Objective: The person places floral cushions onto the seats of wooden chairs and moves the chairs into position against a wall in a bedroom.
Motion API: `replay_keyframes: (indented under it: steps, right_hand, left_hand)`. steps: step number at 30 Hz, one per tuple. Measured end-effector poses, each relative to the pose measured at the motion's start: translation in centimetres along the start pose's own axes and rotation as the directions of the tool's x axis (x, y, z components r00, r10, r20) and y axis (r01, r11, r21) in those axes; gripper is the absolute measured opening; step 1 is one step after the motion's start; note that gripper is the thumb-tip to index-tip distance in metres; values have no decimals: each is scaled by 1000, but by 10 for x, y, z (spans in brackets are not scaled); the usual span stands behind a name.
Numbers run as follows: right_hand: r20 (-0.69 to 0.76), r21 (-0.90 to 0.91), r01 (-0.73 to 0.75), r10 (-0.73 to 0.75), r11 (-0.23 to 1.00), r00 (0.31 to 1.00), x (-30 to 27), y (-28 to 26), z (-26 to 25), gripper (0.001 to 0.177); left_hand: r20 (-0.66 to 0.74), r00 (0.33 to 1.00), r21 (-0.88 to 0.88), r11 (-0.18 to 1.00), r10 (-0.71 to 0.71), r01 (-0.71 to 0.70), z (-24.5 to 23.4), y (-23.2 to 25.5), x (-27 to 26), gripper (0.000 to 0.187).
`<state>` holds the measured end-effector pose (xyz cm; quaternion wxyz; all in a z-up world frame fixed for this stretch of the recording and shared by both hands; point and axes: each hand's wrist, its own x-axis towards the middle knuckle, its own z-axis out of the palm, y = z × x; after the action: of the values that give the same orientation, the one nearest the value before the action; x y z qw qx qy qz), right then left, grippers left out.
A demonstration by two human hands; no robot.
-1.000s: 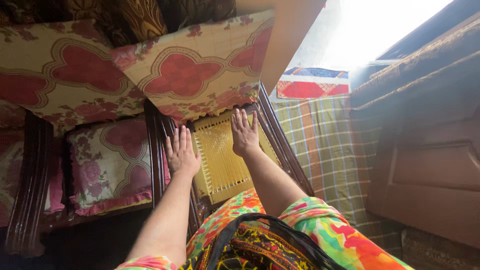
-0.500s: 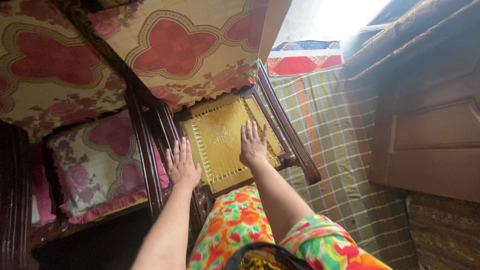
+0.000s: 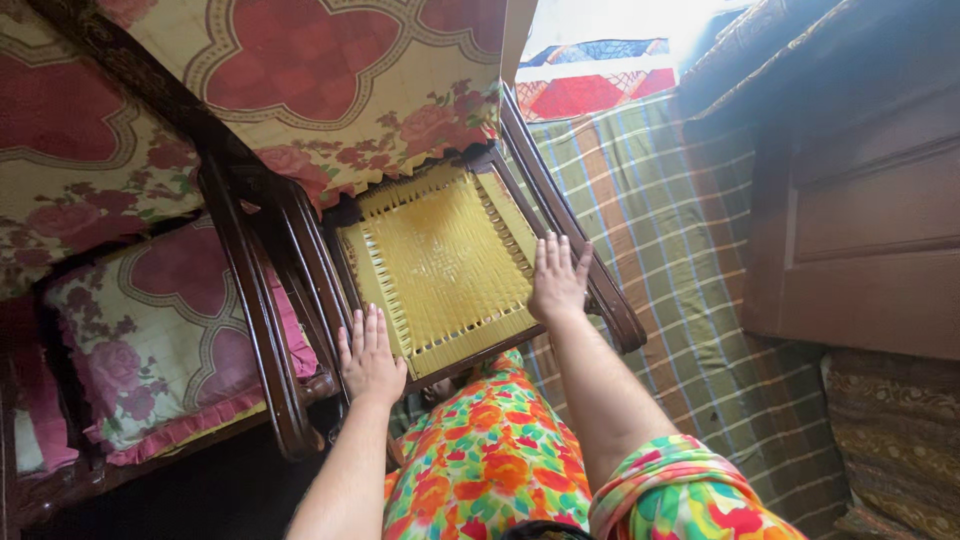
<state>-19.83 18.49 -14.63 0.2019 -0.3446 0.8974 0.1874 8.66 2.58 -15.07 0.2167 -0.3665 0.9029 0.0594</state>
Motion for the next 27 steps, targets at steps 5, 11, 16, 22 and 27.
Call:
replay_keyframes:
  steps: [5, 11, 16, 22, 27]
  right_hand:
    - [83, -3, -93, 93, 996, 992, 5, 27, 18, 88]
    - [93, 50, -119, 114, 992, 989, 0, 41, 45, 91]
    - [-3, 55, -182, 182, 982, 983, 8, 51, 62, 96]
    - [242, 236, -388, 333, 891, 911, 7, 61, 46, 95]
    - [226, 249, -371, 319, 894, 920, 4, 65, 44, 93]
  left_hand:
    - [57, 998, -10, 1000, -5, 5, 20, 5, -11, 100]
    - [208, 978, 18, 1000, -28, 24, 34, 6, -24, 98]
    - [118, 993, 130, 991, -14, -1, 53, 4, -24, 79]
    - [222, 975, 314, 946, 7, -79, 59, -2, -21, 75]
    - [161, 987, 227, 973, 11, -48, 65, -6, -22, 65]
